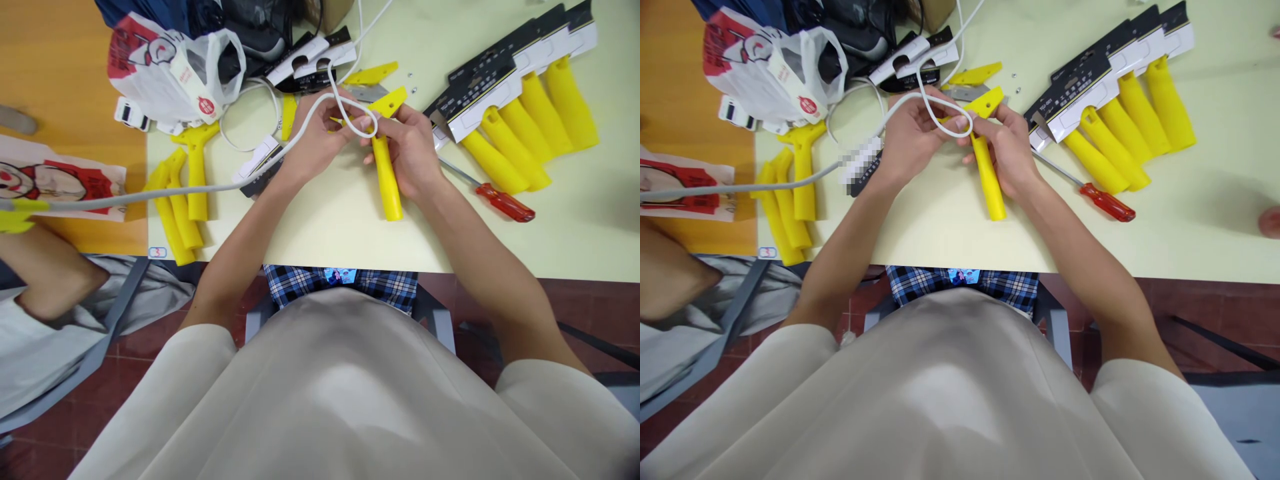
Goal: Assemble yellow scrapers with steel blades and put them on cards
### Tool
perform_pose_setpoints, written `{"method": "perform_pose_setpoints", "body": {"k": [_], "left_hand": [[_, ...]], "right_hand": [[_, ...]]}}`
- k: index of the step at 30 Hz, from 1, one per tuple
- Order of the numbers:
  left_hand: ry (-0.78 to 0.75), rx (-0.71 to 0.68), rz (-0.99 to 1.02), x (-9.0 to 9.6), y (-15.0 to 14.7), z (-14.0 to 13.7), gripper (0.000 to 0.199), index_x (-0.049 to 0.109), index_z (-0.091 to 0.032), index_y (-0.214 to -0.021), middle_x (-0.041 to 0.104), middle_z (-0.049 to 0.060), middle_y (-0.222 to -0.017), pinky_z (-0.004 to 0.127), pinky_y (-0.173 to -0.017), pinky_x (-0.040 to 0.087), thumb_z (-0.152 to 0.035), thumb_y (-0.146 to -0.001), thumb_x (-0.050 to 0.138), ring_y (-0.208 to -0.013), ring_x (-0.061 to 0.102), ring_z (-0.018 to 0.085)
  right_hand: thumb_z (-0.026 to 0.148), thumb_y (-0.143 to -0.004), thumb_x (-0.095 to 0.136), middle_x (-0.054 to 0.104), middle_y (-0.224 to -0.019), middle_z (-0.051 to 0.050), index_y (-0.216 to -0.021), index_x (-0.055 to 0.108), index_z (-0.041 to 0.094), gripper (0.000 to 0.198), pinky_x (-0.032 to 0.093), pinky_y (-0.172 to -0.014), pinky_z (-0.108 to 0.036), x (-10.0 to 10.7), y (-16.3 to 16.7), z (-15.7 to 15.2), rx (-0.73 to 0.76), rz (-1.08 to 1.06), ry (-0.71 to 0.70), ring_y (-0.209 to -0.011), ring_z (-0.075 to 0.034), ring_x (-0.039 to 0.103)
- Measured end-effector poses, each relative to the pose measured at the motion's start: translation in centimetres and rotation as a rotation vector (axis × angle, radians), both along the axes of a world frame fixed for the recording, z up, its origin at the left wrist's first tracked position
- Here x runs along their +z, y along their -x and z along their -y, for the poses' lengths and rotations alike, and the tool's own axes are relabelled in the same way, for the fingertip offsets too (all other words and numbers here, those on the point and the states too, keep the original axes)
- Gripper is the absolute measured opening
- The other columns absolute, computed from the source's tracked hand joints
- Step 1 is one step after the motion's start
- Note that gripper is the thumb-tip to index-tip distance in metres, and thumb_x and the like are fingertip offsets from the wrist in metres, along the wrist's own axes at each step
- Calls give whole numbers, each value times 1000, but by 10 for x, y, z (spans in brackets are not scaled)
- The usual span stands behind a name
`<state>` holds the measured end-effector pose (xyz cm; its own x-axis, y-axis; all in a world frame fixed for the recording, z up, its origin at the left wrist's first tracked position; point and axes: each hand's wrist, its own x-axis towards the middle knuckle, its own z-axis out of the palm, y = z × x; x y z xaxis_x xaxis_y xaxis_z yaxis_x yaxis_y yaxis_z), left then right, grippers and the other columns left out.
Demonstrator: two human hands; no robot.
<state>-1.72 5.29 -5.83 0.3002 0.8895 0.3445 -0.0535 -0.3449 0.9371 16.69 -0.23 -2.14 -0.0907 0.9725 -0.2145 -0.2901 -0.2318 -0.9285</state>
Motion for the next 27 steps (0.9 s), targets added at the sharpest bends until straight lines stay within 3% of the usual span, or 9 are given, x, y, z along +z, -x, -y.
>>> {"method": "perform_pose_setpoints", "body": {"k": [7, 13, 16, 19, 27], "left_hand": [[25, 36, -4, 2, -3, 1, 22, 87, -40, -88, 83, 0, -96, 38, -72, 63, -50, -76, 103, -90, 80, 25], [100, 10, 79, 7, -3, 6, 28, 84, -33, -93, 82, 1, -98, 38, -84, 65, -46, -78, 104, -97, 80, 24], [129, -3, 109, 12, -3, 10, 33, 81, -27, -95, 79, 1, -90, 36, -86, 63, -46, -80, 104, -90, 79, 21], [169, 6, 125, 17, -4, 13, 34, 80, -29, -91, 75, 0, -83, 34, -81, 61, -49, -78, 105, -84, 77, 19], [233, -16, 141, 17, -5, 11, 43, 74, -29, -87, 76, -2, -79, 37, -86, 64, -53, -72, 106, -91, 78, 20]], "right_hand": [[49, -87, 93, 68, -81, 1, -104, 65, 25, 41, 65, -63, -27, 0, 2, 2, -20, -26, -13, -88, -16, 71], [56, -69, 107, 76, -102, 1, -98, 68, 28, 56, 65, -59, -30, 1, 3, 5, -51, -46, -42, -88, -17, 73], [55, -70, 105, 77, -101, 1, -97, 70, 30, 52, 67, -61, -32, 2, 3, 5, -55, -26, -29, -90, -18, 75], [55, -70, 104, 78, -103, 1, -99, 70, 30, 51, 68, -63, -32, 2, 2, 5, -41, 2, -10, -94, -19, 76], [51, -71, 103, 78, -107, 0, -99, 70, 28, 48, 63, -61, -29, 6, 2, 8, -16, -26, -13, -94, -19, 74]]}}
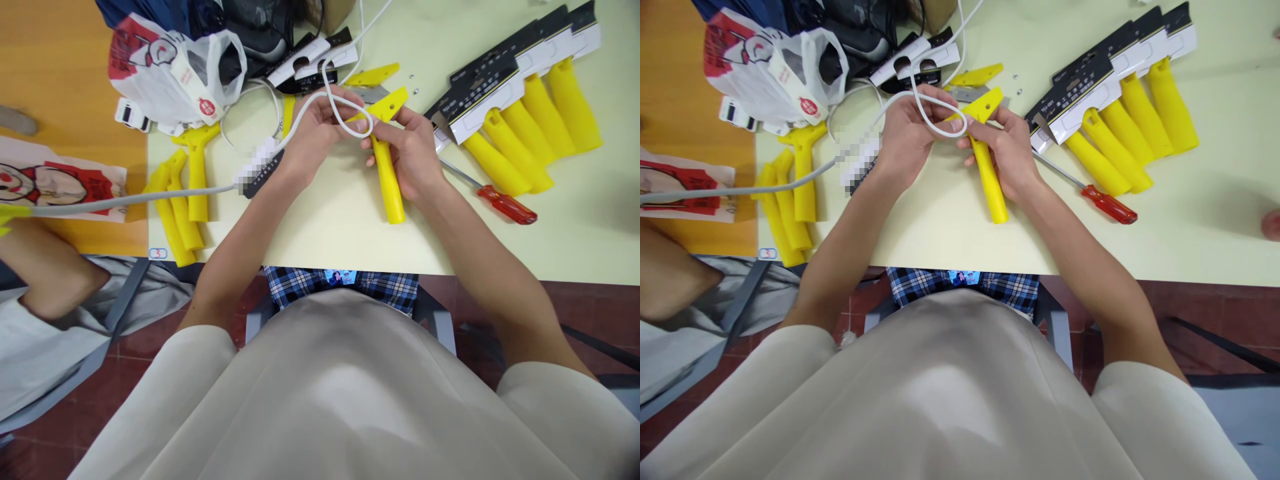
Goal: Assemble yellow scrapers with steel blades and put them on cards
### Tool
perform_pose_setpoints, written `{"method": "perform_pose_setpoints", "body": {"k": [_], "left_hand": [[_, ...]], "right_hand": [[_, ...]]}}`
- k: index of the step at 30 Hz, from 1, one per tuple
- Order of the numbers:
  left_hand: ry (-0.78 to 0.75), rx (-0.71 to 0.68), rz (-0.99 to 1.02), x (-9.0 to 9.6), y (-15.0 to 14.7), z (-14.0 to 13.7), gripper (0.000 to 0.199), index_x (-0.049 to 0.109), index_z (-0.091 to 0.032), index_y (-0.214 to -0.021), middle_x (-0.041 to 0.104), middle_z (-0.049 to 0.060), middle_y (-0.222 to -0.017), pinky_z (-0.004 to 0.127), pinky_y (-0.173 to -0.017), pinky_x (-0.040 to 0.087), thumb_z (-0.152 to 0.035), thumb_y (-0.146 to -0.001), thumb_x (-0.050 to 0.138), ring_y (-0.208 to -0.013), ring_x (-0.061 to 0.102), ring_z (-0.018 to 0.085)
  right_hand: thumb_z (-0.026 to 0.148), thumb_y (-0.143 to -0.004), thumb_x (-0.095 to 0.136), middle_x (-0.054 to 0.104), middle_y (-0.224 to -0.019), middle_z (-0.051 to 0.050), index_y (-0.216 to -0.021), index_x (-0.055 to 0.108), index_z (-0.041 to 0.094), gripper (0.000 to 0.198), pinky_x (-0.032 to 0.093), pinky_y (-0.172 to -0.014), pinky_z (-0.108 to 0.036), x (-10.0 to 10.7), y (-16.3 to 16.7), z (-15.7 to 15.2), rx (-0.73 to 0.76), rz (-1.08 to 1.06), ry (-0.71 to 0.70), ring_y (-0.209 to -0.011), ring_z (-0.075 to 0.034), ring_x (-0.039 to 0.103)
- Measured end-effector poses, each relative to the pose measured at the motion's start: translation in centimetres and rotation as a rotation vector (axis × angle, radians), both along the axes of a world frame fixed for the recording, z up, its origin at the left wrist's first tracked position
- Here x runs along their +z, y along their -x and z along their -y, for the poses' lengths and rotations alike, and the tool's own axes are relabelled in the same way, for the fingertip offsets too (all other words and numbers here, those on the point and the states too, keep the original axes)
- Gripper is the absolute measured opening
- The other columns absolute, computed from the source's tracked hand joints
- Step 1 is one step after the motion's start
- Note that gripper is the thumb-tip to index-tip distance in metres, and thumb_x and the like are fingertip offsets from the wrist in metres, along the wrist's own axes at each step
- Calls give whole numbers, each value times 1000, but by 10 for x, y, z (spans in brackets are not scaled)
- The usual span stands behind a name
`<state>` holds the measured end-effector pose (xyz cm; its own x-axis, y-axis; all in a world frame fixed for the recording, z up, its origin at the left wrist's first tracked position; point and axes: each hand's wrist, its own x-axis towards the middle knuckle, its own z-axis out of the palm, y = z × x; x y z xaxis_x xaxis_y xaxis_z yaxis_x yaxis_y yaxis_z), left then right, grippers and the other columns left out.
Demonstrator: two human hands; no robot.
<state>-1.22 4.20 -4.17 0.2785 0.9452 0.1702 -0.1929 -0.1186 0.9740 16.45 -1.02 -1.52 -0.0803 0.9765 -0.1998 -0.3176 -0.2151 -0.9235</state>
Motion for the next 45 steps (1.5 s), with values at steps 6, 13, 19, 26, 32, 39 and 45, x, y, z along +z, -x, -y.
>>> {"method": "perform_pose_setpoints", "body": {"k": [6, 13, 19, 26, 32, 39, 45], "left_hand": [[-32, -29, -54, -11, 2, -5, 24, 80, -42, -93, 76, -3, -74, 49, -88, 66, -61, -86, 91, -103, 81, 27], [-52, -15, -71, -15, 2, -9, 32, 81, -38, -95, 79, -2, -79, 48, -95, 65, -62, -81, 95, -110, 80, 29], [-123, 67, -98, -8, -1, -4, 37, 79, -35, -91, 82, -2, -94, 46, -92, 67, -65, -82, 97, -96, 79, 23], [-186, 120, -130, -7, -3, 3, 33, 80, -39, -92, 81, -2, -92, 43, -86, 68, -63, -80, 100, -93, 81, 24], [-167, 123, -132, -14, -2, -1, 38, 82, -37, -91, 80, 1, -93, 42, -82, 68, -64, -75, 103, -90, 79, 25], [-187, 103, -118, -16, -1, -4, 38, 85, -38, -92, 80, 2, -94, 44, -82, 69, -65, -73, 103, -88, 78, 25], [-200, 134, -137, -13, -1, -1, 36, 83, -32, -95, 77, 5, -94, 42, -80, 69, -64, -85, 95, -81, 77, 23]], "right_hand": [[53, -71, 105, 78, -110, -1, -96, 71, 28, 49, 63, -59, -30, 3, 0, 1, -3, -10, -4, -93, -19, 74], [54, -69, 105, 77, -106, -2, -94, 71, 28, 50, 61, -57, -30, 1, 2, 1, -11, -18, -4, -91, -19, 74], [65, -68, 99, 70, -77, -3, -96, 69, 32, 53, 64, -63, -35, 1, 0, -2, -37, 95, 24, -95, -25, 73], [64, -67, 94, 70, -78, -1, -92, 68, 35, 46, 63, -66, -39, 3, 0, 0, -49, 85, 18, -96, -27, 73], [58, -59, 98, 73, -83, 2, -97, 67, 37, 54, 61, -67, -34, -2, 0, -3, -52, 64, 55, -101, -24, 71], [48, -69, 102, 79, -104, 4, -101, 68, 31, 50, 62, -65, -30, -2, 1, 1, -83, -27, 22, -90, -17, 72], [53, -68, 103, 78, -103, 4, -98, 69, 30, 51, 66, -65, -29, 0, 1, 0, -64, -85, 25, -100, -19, 75]]}}
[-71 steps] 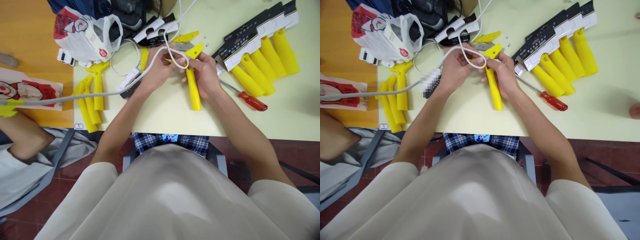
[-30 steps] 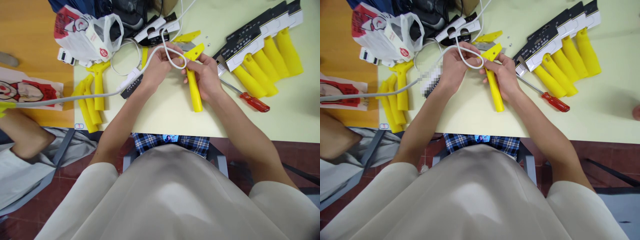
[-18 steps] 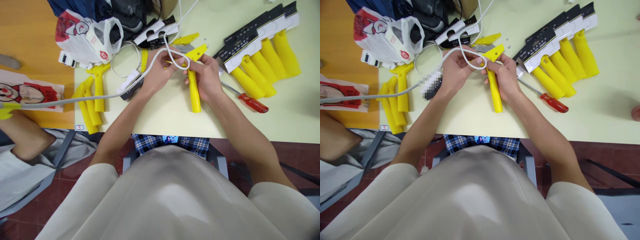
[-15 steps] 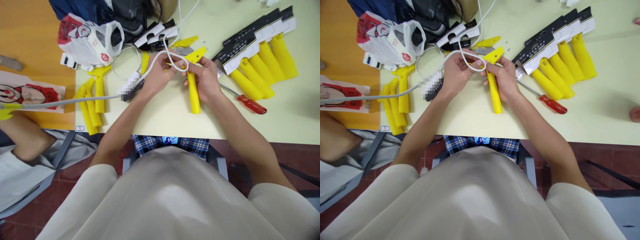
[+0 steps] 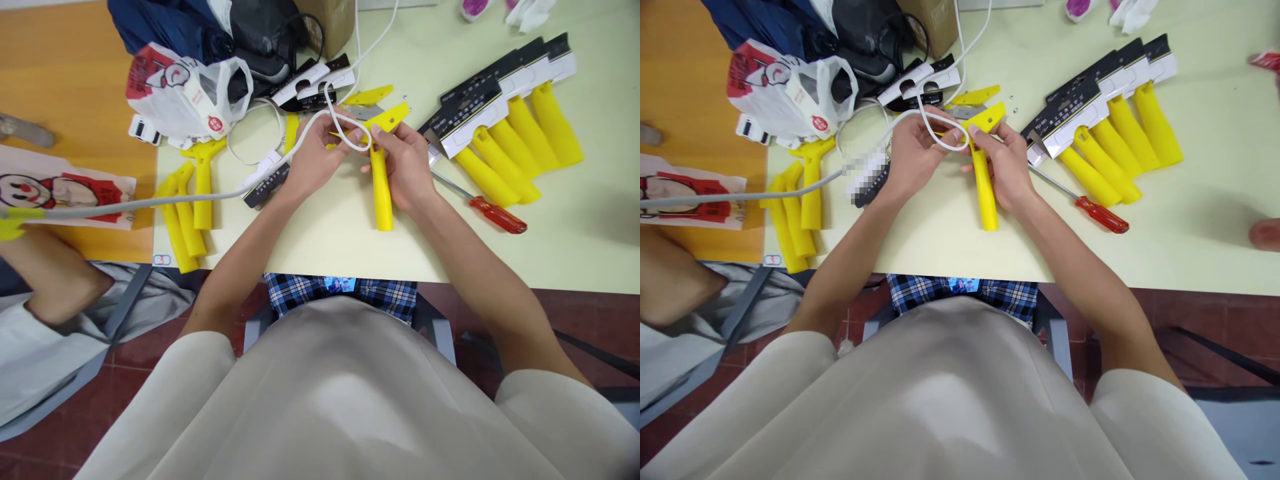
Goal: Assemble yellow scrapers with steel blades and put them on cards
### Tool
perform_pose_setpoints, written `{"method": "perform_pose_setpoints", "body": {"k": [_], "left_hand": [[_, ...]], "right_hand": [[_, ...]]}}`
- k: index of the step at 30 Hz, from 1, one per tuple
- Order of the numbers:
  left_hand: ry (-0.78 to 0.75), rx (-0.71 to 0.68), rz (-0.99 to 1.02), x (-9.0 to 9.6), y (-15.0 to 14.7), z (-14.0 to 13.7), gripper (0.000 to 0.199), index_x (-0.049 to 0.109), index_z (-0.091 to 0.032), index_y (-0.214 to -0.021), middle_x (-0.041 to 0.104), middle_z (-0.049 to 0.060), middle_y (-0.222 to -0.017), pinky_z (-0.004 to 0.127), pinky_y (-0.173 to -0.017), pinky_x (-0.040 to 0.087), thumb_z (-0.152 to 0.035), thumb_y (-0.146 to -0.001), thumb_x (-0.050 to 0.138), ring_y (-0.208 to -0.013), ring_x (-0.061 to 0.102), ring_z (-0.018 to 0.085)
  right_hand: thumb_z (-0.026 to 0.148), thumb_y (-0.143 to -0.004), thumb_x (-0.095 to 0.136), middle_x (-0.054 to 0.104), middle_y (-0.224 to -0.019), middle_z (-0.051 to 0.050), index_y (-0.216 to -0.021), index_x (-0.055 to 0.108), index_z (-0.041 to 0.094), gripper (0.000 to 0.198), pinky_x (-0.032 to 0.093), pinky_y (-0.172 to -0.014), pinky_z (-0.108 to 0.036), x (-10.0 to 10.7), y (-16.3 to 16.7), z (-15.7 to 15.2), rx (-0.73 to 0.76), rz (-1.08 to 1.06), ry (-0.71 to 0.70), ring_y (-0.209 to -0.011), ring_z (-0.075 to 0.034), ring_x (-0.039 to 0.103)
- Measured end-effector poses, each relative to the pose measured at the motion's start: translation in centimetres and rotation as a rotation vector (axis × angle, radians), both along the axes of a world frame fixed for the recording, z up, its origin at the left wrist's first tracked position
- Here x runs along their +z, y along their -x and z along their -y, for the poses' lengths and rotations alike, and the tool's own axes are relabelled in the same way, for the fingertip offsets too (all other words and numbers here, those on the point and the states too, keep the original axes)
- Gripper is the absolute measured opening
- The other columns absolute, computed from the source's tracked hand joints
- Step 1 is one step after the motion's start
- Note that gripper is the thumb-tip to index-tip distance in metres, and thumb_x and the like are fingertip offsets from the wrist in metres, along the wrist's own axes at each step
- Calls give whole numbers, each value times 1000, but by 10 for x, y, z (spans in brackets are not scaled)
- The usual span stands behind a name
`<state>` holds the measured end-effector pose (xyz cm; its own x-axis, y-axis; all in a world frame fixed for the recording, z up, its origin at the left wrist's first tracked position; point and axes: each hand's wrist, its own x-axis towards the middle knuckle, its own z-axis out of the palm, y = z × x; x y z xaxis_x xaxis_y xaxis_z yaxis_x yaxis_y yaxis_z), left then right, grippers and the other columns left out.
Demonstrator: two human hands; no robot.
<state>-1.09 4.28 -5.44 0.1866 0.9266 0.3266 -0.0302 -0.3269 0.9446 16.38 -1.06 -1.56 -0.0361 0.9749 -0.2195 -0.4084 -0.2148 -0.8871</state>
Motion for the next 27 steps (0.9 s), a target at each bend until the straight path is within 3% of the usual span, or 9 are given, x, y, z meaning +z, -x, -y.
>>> {"method": "perform_pose_setpoints", "body": {"k": [3, 7, 12, 18, 22, 27], "left_hand": [[-42, 14, -20, 0, 2, -1, 34, 82, -34, -92, 76, 5, -96, 40, -79, 68, -63, -81, 97, -83, 75, 24], [-141, -11, -53, 2, 7, -2, 31, 85, -37, -98, 76, 7, -106, 39, -79, 65, -66, -88, 90, -97, 76, 28], [-262, -31, -144, 11, 11, 2, 26, 88, -38, -101, 80, 9, -111, 39, -80, 63, -63, -93, 86, -108, 77, 30], [-255, -3, -162, 10, 10, 0, 26, 86, -37, -99, 82, 7, -108, 36, -74, 60, -60, -89, 92, -98, 78, 27], [-304, 4, -135, 4, 8, -2, 25, 87, -36, -103, 81, 7, -108, 35, -71, 60, -58, -92, 91, -96, 78, 25], [-163, -27, -97, -4, 9, -3, 26, 85, -41, -110, 80, 4, -110, 41, -78, 67, -63, -97, 84, -95, 80, 26]], "right_hand": [[59, -70, 103, 77, -100, 2, -93, 67, 29, 51, 68, -63, -35, 2, 0, -1, 4, -34, 14, -103, -23, 76], [61, -69, 103, 78, -101, 2, -94, 65, 29, 56, 68, -63, -34, 4, 0, -1, -2, -24, 11, -101, -21, 76], [72, -66, 100, 71, -83, 0, -99, 65, 31, 63, 65, -56, -36, 6, 2, -2, 12, 26, 61, -100, -26, 78], [61, -71, 96, 75, -92, -1, -102, 65, 29, 54, 68, -71, -33, 1, 1, -2, 33, 12, 28, -106, -23, 75], [59, -75, 96, 78, -97, 1, -100, 67, 29, 49, 67, -68, -31, -1, 0, -2, 33, 22, 10, -103, -21, 74], [67, -70, 102, 76, -94, -2, -98, 68, 27, 59, 69, -62, -32, -2, 0, -4, 0, 22, 34, -97, -23, 79]]}}
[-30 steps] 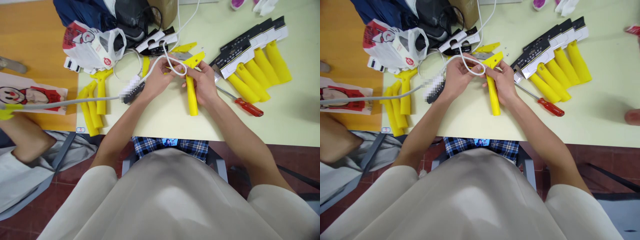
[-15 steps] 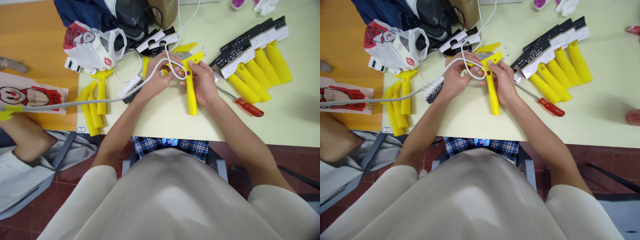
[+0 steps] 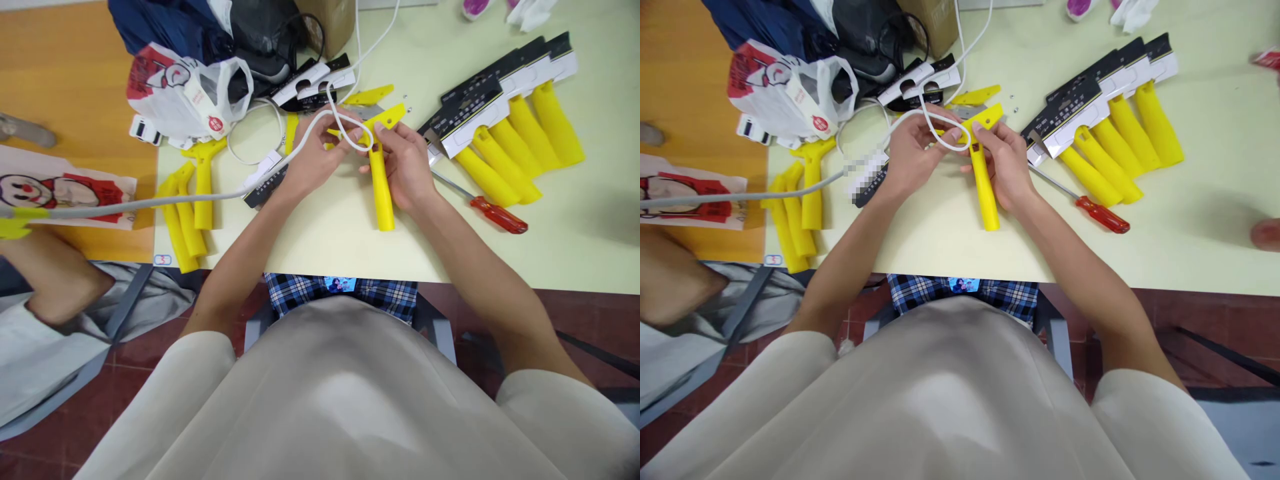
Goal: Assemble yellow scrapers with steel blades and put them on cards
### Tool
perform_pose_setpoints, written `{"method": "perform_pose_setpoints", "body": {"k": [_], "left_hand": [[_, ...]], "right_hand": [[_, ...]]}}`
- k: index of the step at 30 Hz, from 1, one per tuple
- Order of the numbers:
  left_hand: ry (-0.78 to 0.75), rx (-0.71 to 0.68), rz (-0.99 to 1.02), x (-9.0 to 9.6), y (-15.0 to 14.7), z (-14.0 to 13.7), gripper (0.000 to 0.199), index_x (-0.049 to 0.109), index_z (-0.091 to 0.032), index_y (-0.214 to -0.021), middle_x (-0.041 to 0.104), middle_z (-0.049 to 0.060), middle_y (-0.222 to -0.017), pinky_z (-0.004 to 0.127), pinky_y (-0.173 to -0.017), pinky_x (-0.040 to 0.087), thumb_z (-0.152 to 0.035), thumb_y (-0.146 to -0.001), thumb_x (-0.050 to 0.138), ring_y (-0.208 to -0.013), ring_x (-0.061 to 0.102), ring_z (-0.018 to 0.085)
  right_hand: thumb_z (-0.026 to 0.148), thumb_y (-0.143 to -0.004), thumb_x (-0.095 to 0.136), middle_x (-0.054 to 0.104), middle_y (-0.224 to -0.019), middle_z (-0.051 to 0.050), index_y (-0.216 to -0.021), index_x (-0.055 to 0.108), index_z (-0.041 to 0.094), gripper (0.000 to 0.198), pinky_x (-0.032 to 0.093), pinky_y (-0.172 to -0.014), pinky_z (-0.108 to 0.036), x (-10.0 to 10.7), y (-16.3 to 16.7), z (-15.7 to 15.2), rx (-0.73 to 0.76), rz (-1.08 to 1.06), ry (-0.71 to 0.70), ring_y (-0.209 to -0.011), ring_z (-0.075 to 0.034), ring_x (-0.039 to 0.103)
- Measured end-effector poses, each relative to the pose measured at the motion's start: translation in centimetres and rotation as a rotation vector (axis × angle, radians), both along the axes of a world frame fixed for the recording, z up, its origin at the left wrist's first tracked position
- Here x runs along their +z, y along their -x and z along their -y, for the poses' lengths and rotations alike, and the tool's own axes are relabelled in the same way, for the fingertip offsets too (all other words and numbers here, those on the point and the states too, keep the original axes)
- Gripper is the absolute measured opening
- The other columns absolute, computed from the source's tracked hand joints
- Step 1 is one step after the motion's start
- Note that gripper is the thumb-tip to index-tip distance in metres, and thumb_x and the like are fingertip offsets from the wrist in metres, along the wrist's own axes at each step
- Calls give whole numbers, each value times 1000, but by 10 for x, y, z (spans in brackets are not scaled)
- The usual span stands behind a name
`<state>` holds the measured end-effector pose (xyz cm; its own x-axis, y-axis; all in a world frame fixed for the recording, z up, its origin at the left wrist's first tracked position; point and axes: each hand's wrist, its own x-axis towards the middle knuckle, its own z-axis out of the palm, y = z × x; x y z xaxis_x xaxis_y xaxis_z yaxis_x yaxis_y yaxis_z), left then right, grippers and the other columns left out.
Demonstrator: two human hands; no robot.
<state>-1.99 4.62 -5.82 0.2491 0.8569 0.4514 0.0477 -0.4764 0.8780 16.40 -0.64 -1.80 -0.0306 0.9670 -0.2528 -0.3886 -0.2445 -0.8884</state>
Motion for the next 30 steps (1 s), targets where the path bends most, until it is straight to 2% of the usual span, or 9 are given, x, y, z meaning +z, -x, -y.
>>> {"method": "perform_pose_setpoints", "body": {"k": [6, 11, 16, 23, 27, 30], "left_hand": [[47, -88, -11, -3, 6, -9, 28, 85, -47, -109, 83, 3, -112, 49, -87, 71, -69, -92, 87, -103, 81, 30], [20, -120, -13, 7, 10, -7, 28, 88, -41, -108, 82, 6, -119, 43, -81, 71, -64, -92, 90, -105, 81, 29], [6, -140, -56, 8, 12, -10, 28, 88, -42, -104, 83, 6, -115, 45, -76, 69, -65, -89, 91, -105, 81, 31], [133, -148, 27, 2, 8, -13, 27, 85, -50, -98, 85, -2, -109, 57, -89, 74, -66, -80, 96, -101, 83, 33], [136, -155, 29, 8, 8, -10, 29, 85, -47, -96, 86, 0, -107, 57, -89, 74, -68, -79, 97, -101, 83, 34], [139, -153, 15, 18, 8, -4, 33, 85, -39, -95, 84, 3, -108, 52, -92, 74, -70, -84, 94, -103, 82, 32]], "right_hand": [[66, -76, 102, 76, -94, -2, -101, 69, 25, 57, 70, -63, -30, -2, 0, -1, 0, -11, 18, -95, -21, 80], [54, -74, 107, 73, -93, -1, -98, 70, 22, 54, 73, -68, -30, -5, -2, -1, 12, -93, -24, -91, -18, 76], [58, -81, 102, 75, -96, -2, -103, 72, 23, 51, 74, -70, -31, -7, -3, -1, 21, -47, -20, -93, -19, 77], [63, -79, 102, 75, -95, -3, -96, 65, 24, 56, 76, -73, -35, -18, -4, -4, 21, -2, -29, -101, -24, 81], [66, -79, 100, 77, -100, -4, -101, 66, 24, 58, 76, -76, -35, -19, -4, -6, 31, 14, -16, -106, -25, 81], [67, -81, 98, 78, -104, -4, -107, 69, 24, 58, 76, -76, -32, -14, -4, -5, 38, 25, 1, -110, -25, 81]]}}
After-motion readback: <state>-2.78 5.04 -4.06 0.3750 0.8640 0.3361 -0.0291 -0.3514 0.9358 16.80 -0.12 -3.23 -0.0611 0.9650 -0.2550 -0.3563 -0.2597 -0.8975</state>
